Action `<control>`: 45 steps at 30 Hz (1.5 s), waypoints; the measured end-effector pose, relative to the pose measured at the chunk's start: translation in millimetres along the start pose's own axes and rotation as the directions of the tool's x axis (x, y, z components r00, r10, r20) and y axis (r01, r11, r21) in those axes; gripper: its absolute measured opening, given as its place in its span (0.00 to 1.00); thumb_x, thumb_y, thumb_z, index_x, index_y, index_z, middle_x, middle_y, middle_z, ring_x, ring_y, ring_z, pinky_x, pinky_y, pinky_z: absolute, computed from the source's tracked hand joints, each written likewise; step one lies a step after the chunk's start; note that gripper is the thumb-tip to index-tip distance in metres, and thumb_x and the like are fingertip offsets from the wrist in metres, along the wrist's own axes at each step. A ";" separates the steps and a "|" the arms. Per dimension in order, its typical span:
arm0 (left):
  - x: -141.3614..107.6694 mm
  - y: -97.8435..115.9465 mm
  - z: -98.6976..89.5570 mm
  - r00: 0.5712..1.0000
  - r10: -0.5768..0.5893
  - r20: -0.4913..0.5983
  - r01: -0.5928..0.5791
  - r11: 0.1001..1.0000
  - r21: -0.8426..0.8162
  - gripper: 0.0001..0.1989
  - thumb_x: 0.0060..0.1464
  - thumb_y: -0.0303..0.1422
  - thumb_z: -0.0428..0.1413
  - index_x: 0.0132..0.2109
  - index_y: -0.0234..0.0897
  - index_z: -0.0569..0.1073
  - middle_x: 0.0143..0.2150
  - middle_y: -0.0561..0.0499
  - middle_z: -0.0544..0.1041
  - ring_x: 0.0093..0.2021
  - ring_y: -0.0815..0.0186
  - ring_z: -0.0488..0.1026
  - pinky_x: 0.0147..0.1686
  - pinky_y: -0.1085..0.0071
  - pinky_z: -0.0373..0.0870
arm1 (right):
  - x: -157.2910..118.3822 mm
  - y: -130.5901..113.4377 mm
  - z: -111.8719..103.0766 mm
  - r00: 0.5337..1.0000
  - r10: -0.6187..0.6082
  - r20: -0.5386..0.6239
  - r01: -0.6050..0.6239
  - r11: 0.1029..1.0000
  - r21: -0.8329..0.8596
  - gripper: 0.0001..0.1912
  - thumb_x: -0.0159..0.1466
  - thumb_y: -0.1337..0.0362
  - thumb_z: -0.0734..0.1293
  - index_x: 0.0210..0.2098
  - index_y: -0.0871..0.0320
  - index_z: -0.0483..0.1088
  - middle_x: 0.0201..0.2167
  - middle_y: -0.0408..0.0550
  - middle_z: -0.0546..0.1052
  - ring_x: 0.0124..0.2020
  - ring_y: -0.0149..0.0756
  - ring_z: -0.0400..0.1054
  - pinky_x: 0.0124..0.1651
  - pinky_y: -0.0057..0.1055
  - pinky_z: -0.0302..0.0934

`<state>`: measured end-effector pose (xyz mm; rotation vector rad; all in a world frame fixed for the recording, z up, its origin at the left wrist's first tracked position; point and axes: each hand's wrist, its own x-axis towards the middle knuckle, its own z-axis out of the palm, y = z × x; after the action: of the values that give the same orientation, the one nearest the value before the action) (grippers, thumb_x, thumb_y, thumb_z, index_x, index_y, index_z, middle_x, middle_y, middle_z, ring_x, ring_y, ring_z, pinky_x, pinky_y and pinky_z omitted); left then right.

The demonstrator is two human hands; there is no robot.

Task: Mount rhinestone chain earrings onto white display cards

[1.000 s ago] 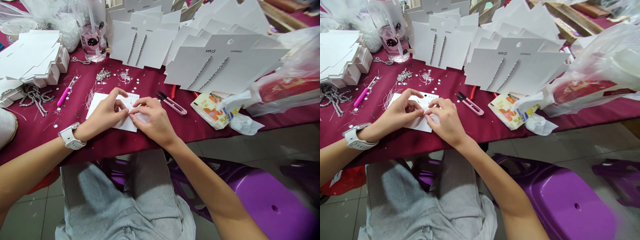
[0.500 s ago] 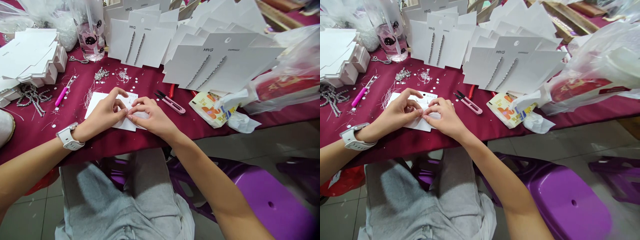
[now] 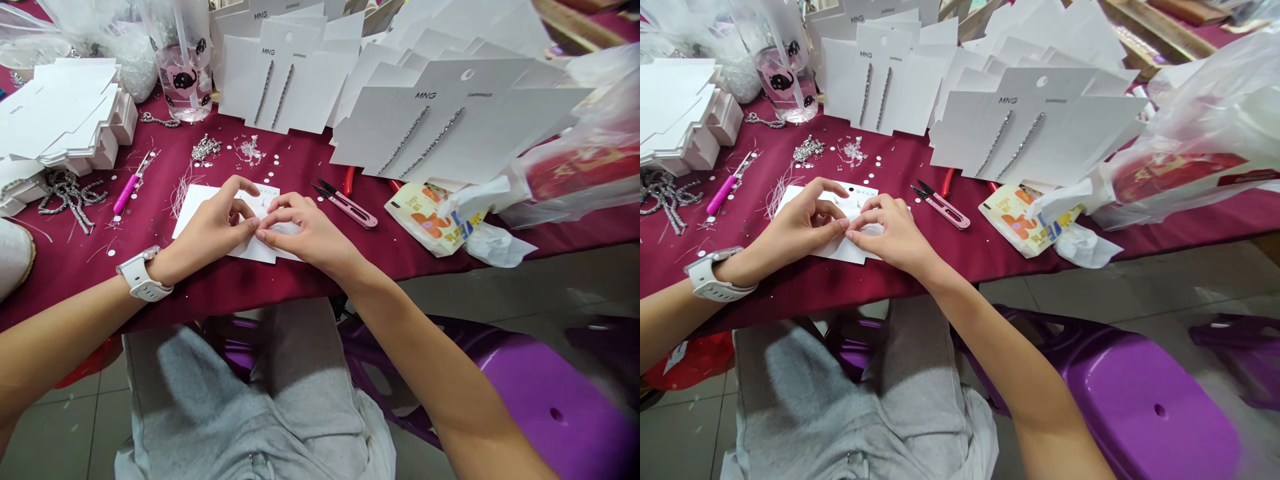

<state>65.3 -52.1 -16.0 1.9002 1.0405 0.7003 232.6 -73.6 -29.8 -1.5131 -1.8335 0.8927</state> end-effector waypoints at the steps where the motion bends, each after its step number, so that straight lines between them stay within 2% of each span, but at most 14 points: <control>1: -0.1 0.0 -0.1 1.000 0.002 0.000 -0.002 1.000 0.001 0.14 0.50 0.28 0.53 0.44 0.37 0.62 0.27 0.58 0.72 0.20 0.77 0.62 0.21 0.76 0.56 | 0.0 -0.6 0.1 1.000 0.004 -0.003 -0.004 1.000 -0.005 0.03 0.53 0.62 0.69 0.25 0.53 0.74 0.40 0.44 0.68 0.46 0.38 0.59 0.56 0.43 0.50; 10: 1.7 -2.7 -1.2 1.000 0.011 0.009 -0.012 1.000 0.026 0.14 0.51 0.30 0.54 0.45 0.37 0.63 0.29 0.56 0.74 0.23 0.75 0.66 0.23 0.76 0.57 | -0.1 -4.0 1.2 1.000 0.016 -0.012 -0.016 0.999 -0.051 0.02 0.54 0.64 0.70 0.27 0.55 0.74 0.40 0.45 0.69 0.49 0.39 0.59 0.57 0.41 0.51; 17: 2.0 -2.8 -0.2 1.000 -0.007 -0.001 0.007 1.000 0.014 0.14 0.50 0.29 0.54 0.45 0.37 0.63 0.28 0.56 0.73 0.24 0.75 0.66 0.23 0.76 0.58 | 1.5 0.2 2.0 0.999 -0.004 -0.043 0.001 0.998 -0.056 0.02 0.55 0.63 0.69 0.28 0.53 0.75 0.40 0.43 0.71 0.46 0.38 0.61 0.55 0.42 0.53; 26: 2.7 -4.2 -0.6 1.000 -0.024 0.012 0.025 0.999 -0.028 0.14 0.50 0.30 0.55 0.45 0.38 0.63 0.28 0.56 0.73 0.24 0.74 0.67 0.23 0.76 0.58 | -0.5 3.4 3.1 0.995 -0.088 -0.052 0.084 0.994 -0.075 0.03 0.56 0.63 0.67 0.28 0.53 0.74 0.39 0.44 0.71 0.45 0.38 0.61 0.54 0.42 0.53; 33: 2.8 -4.2 -0.5 0.999 -0.035 0.005 0.035 0.999 -0.022 0.14 0.50 0.30 0.55 0.45 0.37 0.63 0.28 0.56 0.74 0.25 0.74 0.66 0.24 0.77 0.59 | 1.4 3.1 2.0 0.997 -0.069 -0.020 0.068 0.996 -0.052 0.03 0.55 0.63 0.68 0.27 0.54 0.73 0.40 0.45 0.70 0.48 0.40 0.60 0.55 0.41 0.53; 45: 2.8 -3.7 -0.3 1.000 -0.031 -0.002 0.031 1.000 -0.004 0.14 0.50 0.30 0.55 0.45 0.38 0.63 0.29 0.55 0.74 0.25 0.74 0.67 0.25 0.76 0.59 | 3.0 4.2 2.9 0.997 -0.070 -0.015 0.069 0.995 -0.068 0.04 0.55 0.61 0.69 0.28 0.54 0.74 0.39 0.45 0.70 0.46 0.38 0.61 0.55 0.41 0.53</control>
<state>65.0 -48.4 -18.8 1.8764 1.0667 0.6864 232.3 -70.5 -34.8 -1.4827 -1.9090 0.7898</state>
